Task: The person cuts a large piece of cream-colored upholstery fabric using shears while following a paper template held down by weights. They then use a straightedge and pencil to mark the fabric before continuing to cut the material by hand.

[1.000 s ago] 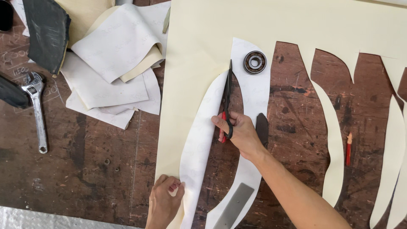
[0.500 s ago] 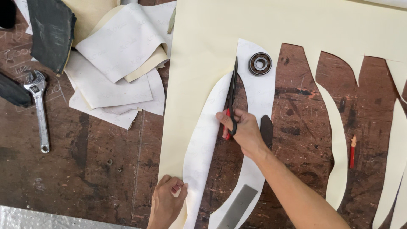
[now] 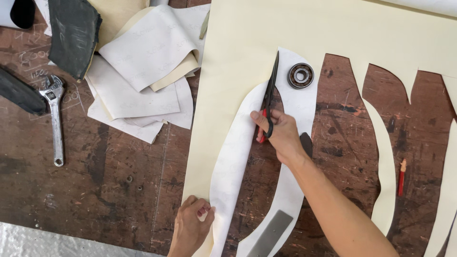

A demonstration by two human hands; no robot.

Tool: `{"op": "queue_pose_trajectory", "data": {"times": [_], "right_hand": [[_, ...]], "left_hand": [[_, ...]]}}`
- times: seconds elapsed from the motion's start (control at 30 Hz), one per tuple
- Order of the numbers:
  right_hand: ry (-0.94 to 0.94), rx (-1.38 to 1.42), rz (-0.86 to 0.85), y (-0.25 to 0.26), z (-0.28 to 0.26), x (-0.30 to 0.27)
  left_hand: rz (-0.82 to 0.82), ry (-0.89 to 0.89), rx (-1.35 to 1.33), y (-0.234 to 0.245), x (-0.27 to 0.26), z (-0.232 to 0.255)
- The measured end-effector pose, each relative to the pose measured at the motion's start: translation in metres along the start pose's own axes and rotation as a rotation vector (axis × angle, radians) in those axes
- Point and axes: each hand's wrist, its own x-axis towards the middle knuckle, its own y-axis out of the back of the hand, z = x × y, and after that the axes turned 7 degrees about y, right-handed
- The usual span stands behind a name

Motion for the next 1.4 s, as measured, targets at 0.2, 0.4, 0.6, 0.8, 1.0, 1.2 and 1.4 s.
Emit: {"op": "queue_pose_trajectory", "data": {"times": [0.2,0.4,0.6,0.8,1.0,1.2,1.4], "right_hand": [[0.006,-0.028,0.021,-0.001,-0.009,0.009],[0.1,-0.067,0.026,-0.003,-0.012,-0.003],[-0.001,-0.302,-0.009,0.014,-0.005,-0.074],[-0.178,-0.143,0.057,0.047,0.08,-0.201],[-0.259,-0.635,0.355,0.017,0.162,-0.287],[-0.014,-0.76,0.864,-0.036,0.146,-0.276],[-0.165,-1.001,0.767,-0.034,0.135,-0.272]], "left_hand": [[-0.001,-0.013,0.009,-0.001,0.002,-0.002],[0.015,-0.099,0.023,0.0,-0.002,-0.007],[-0.058,-0.201,-0.116,0.002,0.012,-0.04],[-0.218,-0.279,-0.371,0.018,0.002,-0.054],[-0.547,-0.644,-0.228,-0.004,-0.041,0.002],[-0.469,-0.68,0.047,-0.057,-0.043,-0.009],[-0.282,-0.901,0.18,-0.117,-0.01,-0.054]]}}
